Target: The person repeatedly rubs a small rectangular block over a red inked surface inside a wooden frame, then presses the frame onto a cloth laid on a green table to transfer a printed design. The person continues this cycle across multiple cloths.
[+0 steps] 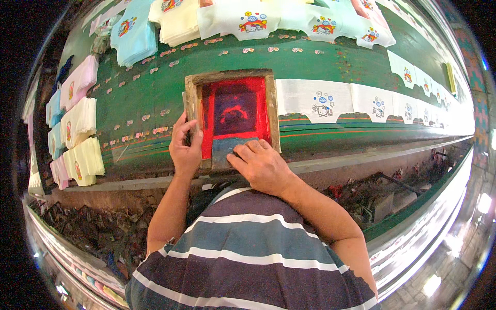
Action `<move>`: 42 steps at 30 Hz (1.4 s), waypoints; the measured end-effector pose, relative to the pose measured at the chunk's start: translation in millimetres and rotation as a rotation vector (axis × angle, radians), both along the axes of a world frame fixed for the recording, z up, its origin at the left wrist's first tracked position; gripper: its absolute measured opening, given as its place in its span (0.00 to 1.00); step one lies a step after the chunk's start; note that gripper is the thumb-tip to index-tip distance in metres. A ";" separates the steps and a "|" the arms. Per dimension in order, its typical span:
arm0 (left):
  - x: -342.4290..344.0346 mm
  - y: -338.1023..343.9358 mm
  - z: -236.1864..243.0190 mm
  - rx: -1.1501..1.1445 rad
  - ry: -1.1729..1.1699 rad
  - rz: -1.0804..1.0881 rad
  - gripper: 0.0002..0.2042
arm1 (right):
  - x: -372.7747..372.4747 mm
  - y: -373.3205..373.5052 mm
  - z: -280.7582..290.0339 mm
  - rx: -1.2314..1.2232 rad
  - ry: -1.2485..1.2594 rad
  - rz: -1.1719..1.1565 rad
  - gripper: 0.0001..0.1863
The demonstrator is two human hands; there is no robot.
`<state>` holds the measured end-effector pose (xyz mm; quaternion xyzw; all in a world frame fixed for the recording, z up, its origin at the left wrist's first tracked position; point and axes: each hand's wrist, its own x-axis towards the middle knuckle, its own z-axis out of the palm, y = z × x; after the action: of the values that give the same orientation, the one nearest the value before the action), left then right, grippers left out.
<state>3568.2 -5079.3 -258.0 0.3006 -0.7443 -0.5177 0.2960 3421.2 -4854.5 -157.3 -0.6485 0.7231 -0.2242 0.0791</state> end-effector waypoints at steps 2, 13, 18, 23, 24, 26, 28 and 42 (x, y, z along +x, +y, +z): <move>1.7 1.2 2.5 -0.113 -0.039 -0.029 0.15 | -2.1 3.2 0.5 0.015 -0.060 0.009 0.19; -3.9 14.9 22.3 -0.090 0.025 0.005 0.14 | -27.3 83.7 -12.8 -0.265 -0.334 -0.418 0.22; -40.5 59.9 26.8 -0.064 0.112 -0.018 0.14 | -41.5 136.8 -23.5 -0.281 -0.565 -0.599 0.20; -93.5 120.8 20.6 -0.120 0.114 -0.037 0.14 | -75.7 189.1 -27.1 -0.312 -0.531 -0.680 0.21; -104.4 132.2 20.4 -0.150 0.114 -0.046 0.13 | -83.8 199.9 -26.5 -0.323 -0.541 -0.694 0.22; -124.6 155.8 20.0 -0.121 0.119 -0.047 0.13 | -98.3 219.6 -25.4 -0.347 -0.531 -0.718 0.22; -140.8 178.3 18.9 -0.084 0.128 -0.038 0.12 | -110.9 238.5 -25.0 -0.347 -0.506 -0.717 0.23; -167.4 205.1 4.3 0.108 0.142 -0.042 0.10 | -139.6 282.1 -31.4 -0.349 -0.502 -0.639 0.21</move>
<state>3400.7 -4874.2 -253.7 0.2632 -0.6986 -0.5830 0.3206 3281.5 -4572.4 -188.7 -0.3215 0.7969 -0.5068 0.0682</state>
